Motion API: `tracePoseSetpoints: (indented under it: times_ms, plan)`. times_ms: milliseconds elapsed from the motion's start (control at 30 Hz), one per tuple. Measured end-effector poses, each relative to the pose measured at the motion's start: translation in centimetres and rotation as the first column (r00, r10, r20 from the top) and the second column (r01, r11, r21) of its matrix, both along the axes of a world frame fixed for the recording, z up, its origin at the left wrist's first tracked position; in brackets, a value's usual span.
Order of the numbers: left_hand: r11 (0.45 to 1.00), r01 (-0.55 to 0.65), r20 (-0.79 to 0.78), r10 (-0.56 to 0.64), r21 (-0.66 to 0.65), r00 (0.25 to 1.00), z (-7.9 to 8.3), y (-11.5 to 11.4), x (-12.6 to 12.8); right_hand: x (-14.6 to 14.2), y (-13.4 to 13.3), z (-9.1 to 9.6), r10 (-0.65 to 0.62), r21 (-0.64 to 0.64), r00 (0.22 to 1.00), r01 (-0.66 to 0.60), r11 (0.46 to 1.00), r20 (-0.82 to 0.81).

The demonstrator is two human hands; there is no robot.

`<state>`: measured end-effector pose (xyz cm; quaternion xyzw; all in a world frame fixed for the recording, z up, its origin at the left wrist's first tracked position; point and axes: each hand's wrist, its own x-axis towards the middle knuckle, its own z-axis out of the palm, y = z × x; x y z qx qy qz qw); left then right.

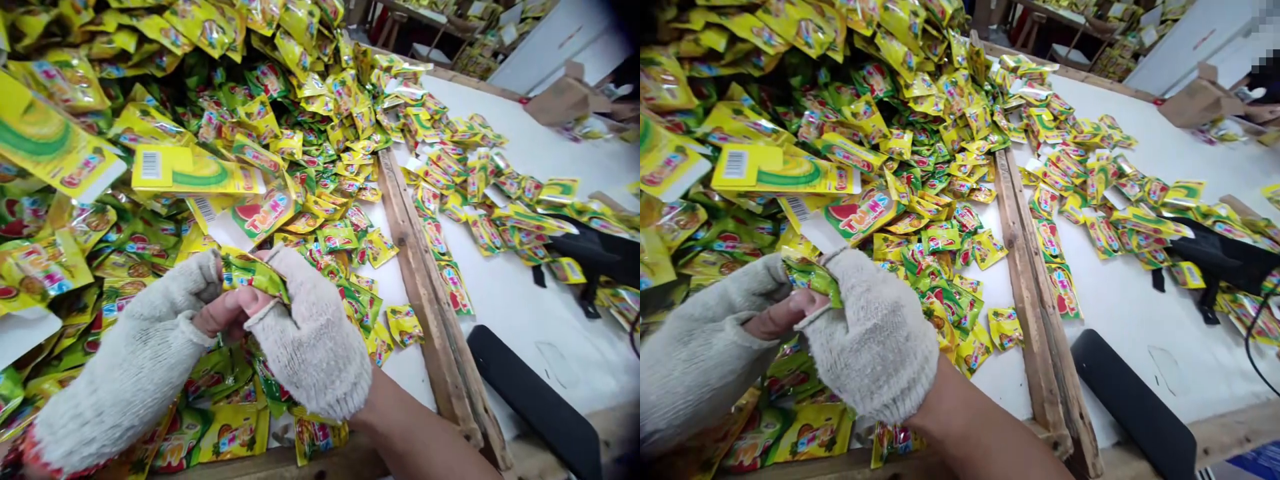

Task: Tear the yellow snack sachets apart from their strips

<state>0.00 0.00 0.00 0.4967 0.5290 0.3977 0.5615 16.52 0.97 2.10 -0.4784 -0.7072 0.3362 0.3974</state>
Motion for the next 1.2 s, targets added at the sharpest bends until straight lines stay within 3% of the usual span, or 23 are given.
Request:
tracePoseSetpoints:
  times_ms: [233,533,700,867,967,1033,1100,1133,1200]
  plan:
    - [0.997,0.058,-0.117,-0.052,0.046,0.992,1.3,-0.5,0.1,0.3,-0.3,0.2,-0.003,0.061,1.0,0.001,0.998,0.029]
    - [0.997,0.064,0.079,-0.068,0.049,0.995,2.8,-0.1,0.6,0.1,-0.7,0.6,-0.05,0.056,0.999,0.049,0.997,0.01]
    - [0.996,0.053,-0.027,-0.051,0.065,0.998,2.4,-0.2,0.6,0.3,-0.2,0.4,-0.06,0.084,0.996,0.055,0.995,0.059]
    - [0.988,0.114,-0.059,-0.108,0.103,0.992,1.5,-0.3,0.5,0.1,0.3,-0.4,-0.066,0.086,0.994,0.058,0.995,0.089]
    - [0.952,0.128,-0.242,-0.06,0.277,0.968,1.5,0.3,0.1,0.3,1.5,-1.0,-0.17,0.068,0.984,0.166,0.984,0.051]
    - [0.849,0.144,-0.434,0.108,0.508,0.894,1.8,1.2,-0.4,0.6,2.5,-1.2,-0.32,0.023,0.947,0.32,0.947,-0.015]
    - [0.711,0.229,-0.583,0.304,0.665,0.754,2.4,2.6,-1.0,0.9,3.3,-1.2,-0.457,-0.03,0.885,0.456,0.889,-0.089]
    - [0.672,0.294,-0.652,0.371,0.68,0.661,2.9,3.5,-1.1,1.0,3.7,-1.1,-0.5,-0.045,0.857,0.498,0.866,-0.125]
    - [0.672,0.433,-0.792,0.428,0.601,0.436,4.0,5.7,-1.0,1.3,4.2,-0.8,-0.516,-0.066,0.836,0.514,0.856,-0.188]
